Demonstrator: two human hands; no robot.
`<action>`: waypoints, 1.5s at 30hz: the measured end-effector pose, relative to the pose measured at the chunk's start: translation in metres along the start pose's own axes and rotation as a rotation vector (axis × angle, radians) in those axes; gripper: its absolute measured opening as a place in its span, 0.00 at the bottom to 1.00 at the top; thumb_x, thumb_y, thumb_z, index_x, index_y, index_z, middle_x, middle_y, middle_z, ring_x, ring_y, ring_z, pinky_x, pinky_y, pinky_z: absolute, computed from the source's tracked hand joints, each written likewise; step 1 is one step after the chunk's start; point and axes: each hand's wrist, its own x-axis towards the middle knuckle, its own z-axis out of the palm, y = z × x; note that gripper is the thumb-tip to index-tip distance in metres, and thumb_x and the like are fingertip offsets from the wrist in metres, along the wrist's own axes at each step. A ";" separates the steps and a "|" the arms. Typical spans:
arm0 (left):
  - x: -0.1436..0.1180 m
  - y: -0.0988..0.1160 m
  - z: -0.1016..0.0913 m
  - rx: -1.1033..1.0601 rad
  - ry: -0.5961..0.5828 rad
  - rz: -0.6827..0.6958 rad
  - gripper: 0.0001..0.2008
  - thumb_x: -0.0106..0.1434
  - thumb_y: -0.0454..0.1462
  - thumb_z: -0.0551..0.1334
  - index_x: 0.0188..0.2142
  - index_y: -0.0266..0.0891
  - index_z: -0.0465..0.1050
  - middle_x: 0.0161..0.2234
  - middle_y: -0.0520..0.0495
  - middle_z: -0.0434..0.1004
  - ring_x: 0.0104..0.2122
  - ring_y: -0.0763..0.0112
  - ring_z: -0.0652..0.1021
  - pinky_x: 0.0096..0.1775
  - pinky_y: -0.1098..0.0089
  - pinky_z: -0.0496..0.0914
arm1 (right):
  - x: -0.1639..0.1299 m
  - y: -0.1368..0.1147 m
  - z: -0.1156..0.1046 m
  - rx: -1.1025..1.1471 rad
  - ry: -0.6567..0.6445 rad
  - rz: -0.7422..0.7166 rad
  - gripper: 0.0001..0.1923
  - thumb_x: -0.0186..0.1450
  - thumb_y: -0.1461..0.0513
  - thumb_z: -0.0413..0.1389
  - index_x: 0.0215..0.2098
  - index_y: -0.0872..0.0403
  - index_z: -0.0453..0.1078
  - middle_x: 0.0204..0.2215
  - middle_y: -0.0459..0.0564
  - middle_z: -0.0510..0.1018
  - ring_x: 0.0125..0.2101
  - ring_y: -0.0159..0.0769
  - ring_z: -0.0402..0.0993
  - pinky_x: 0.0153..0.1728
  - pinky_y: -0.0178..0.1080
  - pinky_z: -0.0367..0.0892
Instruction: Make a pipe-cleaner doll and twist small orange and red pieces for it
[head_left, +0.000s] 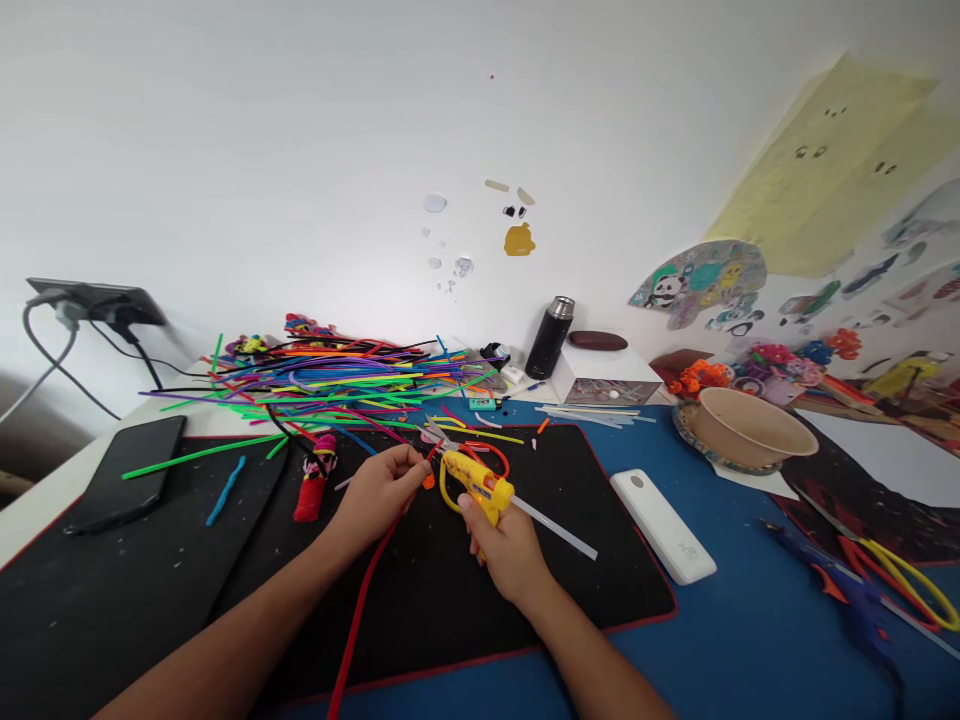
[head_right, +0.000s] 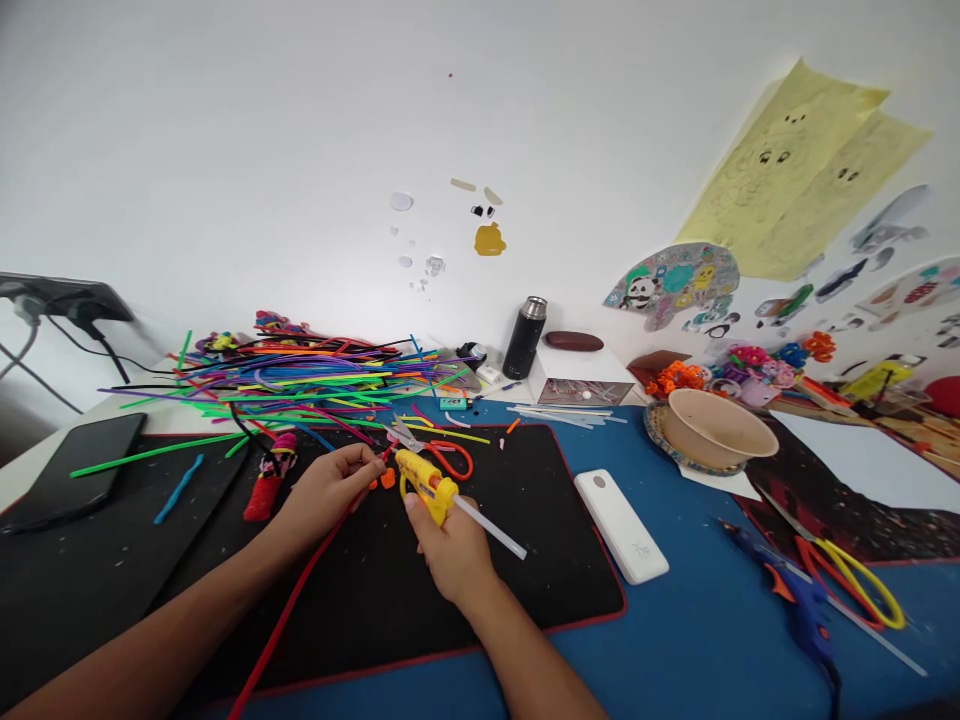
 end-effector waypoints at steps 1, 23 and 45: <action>0.000 0.000 0.000 -0.005 0.000 0.001 0.18 0.59 0.53 0.62 0.25 0.41 0.67 0.16 0.59 0.62 0.17 0.74 0.62 0.23 0.73 0.54 | 0.000 0.000 0.000 -0.005 -0.003 -0.002 0.31 0.68 0.38 0.51 0.22 0.53 0.65 0.13 0.44 0.66 0.15 0.30 0.64 0.18 0.32 0.59; 0.000 0.000 0.001 -0.012 -0.012 0.006 0.18 0.59 0.52 0.62 0.26 0.42 0.68 0.16 0.58 0.63 0.17 0.74 0.63 0.23 0.73 0.56 | -0.002 -0.009 -0.005 -0.003 0.017 -0.033 0.33 0.68 0.37 0.51 0.18 0.52 0.63 0.11 0.43 0.63 0.14 0.30 0.62 0.18 0.33 0.59; -0.004 0.004 0.001 -0.087 -0.146 0.018 0.18 0.60 0.53 0.63 0.27 0.41 0.67 0.15 0.60 0.60 0.16 0.76 0.59 0.22 0.73 0.52 | 0.001 -0.008 -0.007 0.183 0.082 0.029 0.32 0.64 0.35 0.55 0.29 0.56 0.72 0.14 0.42 0.66 0.14 0.28 0.63 0.18 0.32 0.59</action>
